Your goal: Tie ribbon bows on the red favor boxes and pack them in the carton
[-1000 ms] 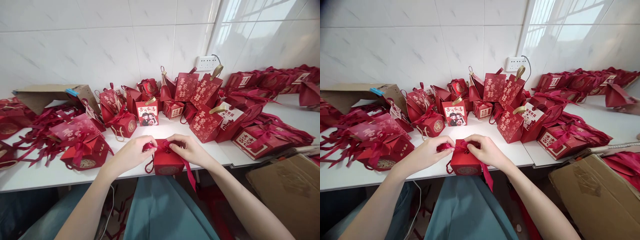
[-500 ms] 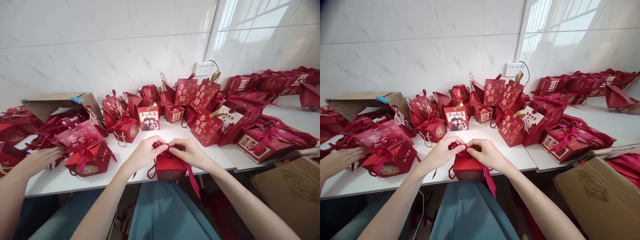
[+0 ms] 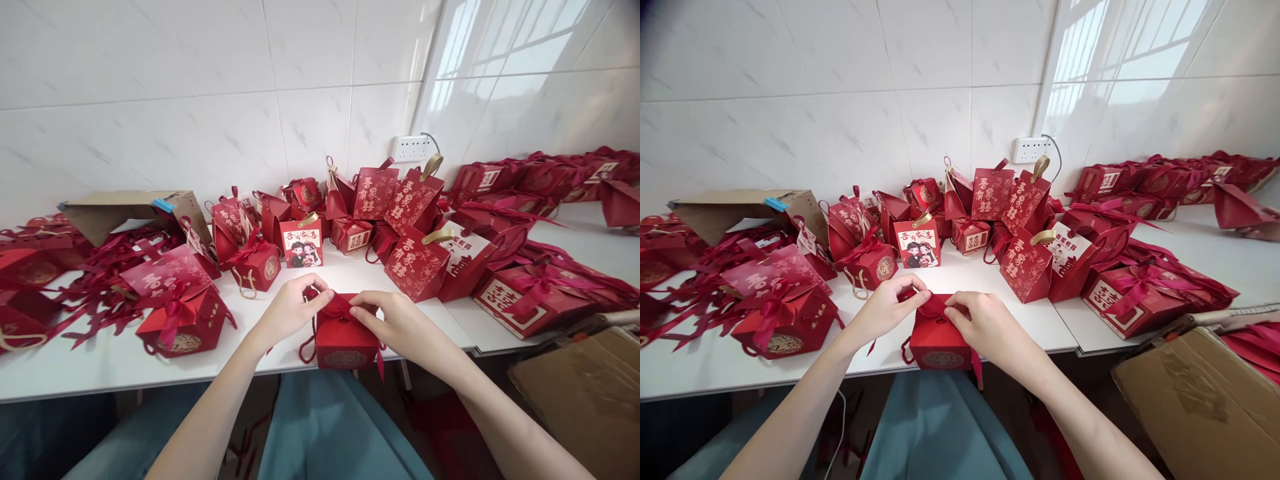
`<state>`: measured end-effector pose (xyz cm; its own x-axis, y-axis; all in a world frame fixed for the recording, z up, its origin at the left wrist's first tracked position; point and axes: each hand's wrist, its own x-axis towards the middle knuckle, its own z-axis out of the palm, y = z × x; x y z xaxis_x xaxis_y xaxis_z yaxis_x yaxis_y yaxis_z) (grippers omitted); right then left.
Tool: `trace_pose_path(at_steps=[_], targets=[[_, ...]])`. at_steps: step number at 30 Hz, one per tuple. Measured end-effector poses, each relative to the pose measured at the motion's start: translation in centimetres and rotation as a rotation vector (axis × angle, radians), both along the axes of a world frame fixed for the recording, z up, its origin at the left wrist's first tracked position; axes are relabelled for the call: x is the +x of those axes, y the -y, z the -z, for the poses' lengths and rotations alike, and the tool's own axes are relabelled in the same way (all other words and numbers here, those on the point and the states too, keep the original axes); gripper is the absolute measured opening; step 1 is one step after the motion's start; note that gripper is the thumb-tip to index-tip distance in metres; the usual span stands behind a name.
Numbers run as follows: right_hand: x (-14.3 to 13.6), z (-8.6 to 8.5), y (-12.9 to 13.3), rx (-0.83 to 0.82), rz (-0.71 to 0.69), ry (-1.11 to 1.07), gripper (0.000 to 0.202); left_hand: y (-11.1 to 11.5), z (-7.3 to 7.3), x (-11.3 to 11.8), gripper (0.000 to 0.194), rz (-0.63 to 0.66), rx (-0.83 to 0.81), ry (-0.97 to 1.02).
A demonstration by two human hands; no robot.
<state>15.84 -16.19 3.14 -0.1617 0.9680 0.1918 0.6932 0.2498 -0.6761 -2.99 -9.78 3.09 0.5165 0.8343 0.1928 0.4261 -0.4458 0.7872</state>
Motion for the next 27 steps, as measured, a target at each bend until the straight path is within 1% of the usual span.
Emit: trace_pose_path(at_steps=[3, 6, 10, 13, 15, 17, 20, 24, 27], targets=[[0.1, 0.1, -0.1, -0.112, 0.03, -0.084, 0.016, -0.1, -0.1, 0.1, 0.019, -0.01, -0.006, 0.001], [0.4, 0.0, -0.1, -0.177, 0.025, -0.16, 0.019, -0.2, -0.1, 0.3, 0.018, -0.017, -0.002, 0.016], [0.6, -0.6, 0.2, -0.209, 0.01, -0.112, 0.026, -0.3, -0.1, 0.5, 0.018, -0.009, -0.013, 0.035], [0.5, -0.7, 0.3, -0.148, 0.018, 0.013, 0.024, -0.4, -0.2, 0.6, 0.018, -0.004, -0.021, 0.038], [0.3, -0.3, 0.1, -0.058, 0.064, 0.1, 0.017, -0.4, -0.3, 0.7, 0.017, -0.002, -0.019, 0.04], [0.1, 0.1, -0.2, 0.03, 0.127, 0.134, 0.01, -0.3, -0.4, 0.6, 0.017, 0.002, -0.015, 0.039], [-0.1, 0.7, -0.8, 0.086, 0.161, 0.071, 0.012, -0.3, -0.6, 0.7, 0.018, 0.014, -0.015, 0.025], [-0.5, 1.2, -1.7, 0.037, 0.075, -0.038, 0.01, -0.5, -0.6, 0.8, 0.018, 0.032, -0.011, 0.015], [-0.7, 1.4, -2.0, 0.029, 0.064, -0.069, 0.008, -0.6, -0.5, 0.4, 0.019, 0.051, 0.002, 0.002]])
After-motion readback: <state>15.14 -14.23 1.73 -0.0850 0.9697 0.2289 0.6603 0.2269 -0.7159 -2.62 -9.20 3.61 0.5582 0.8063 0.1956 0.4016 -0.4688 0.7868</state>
